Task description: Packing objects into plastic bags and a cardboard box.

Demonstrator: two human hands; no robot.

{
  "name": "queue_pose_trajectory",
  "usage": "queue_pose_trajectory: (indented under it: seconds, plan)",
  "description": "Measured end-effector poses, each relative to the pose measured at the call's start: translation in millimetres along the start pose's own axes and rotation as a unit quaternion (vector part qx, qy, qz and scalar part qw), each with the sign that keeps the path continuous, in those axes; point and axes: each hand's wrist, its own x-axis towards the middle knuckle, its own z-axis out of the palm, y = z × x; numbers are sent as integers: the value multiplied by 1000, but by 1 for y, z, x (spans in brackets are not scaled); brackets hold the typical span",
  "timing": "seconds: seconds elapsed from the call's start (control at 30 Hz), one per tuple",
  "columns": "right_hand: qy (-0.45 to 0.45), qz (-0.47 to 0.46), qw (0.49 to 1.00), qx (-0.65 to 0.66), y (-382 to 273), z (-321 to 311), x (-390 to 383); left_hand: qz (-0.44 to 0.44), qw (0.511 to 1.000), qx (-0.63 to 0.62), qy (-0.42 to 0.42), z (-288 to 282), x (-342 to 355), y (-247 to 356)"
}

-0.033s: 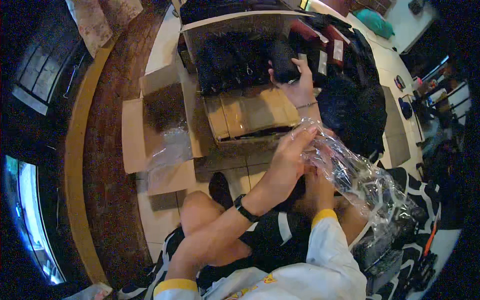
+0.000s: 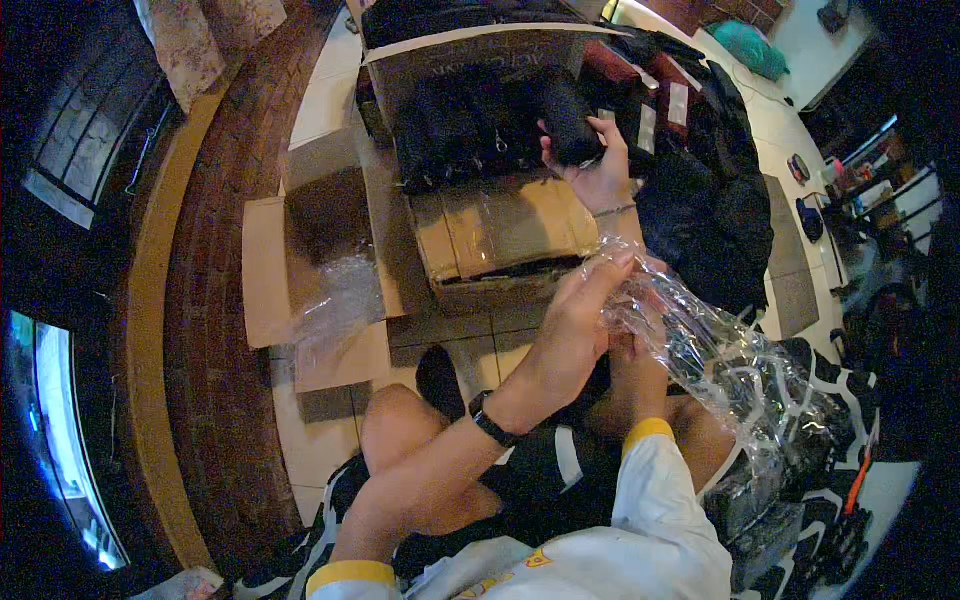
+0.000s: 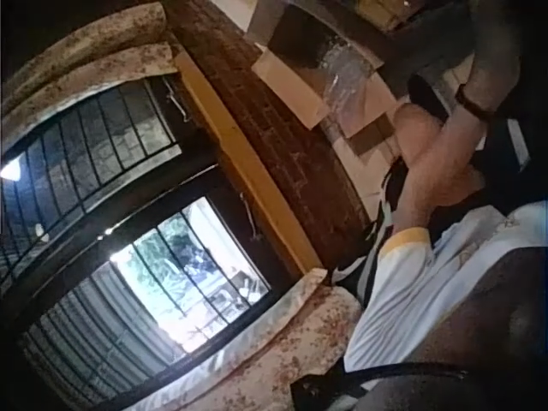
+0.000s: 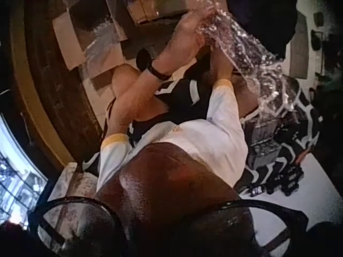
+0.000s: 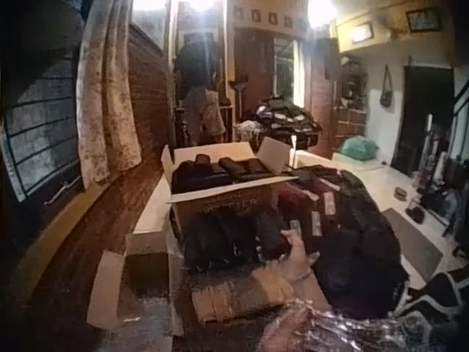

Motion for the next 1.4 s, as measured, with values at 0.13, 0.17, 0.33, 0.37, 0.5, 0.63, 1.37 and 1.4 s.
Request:
queue_pose_trajectory:
  seconds: [0.13,0.17,0.33,0.37,0.5,0.63,1.37,1.4]
  plan:
    - [-28,29,999,28,-11,-6,15,-25,999,-33,-12,0,1,8]
    - [-23,24,999,4,-13,-6,19,-37,999,-22,0,1,1,8]
    - [143,-49,958,-242,-6,-1,53,0,1000,3,-13,3,3,4]
    - [187,-85,910,-361,-3,-2,59,0,1000,24,-19,2,3,5]
    - [234,-177,700,-651,3,-4,88,4,1000,17,1,-1,1,8]
    - [229,-130,565,-782,7,-2,104,15,999,6,34,-3,2,10]
    - [73,-52,967,-240,-58,72,-200,181,969,135,98,-38,18,23]
    - [104,-76,960,-250,-61,72,-204,177,971,131,88,-37,18,19]
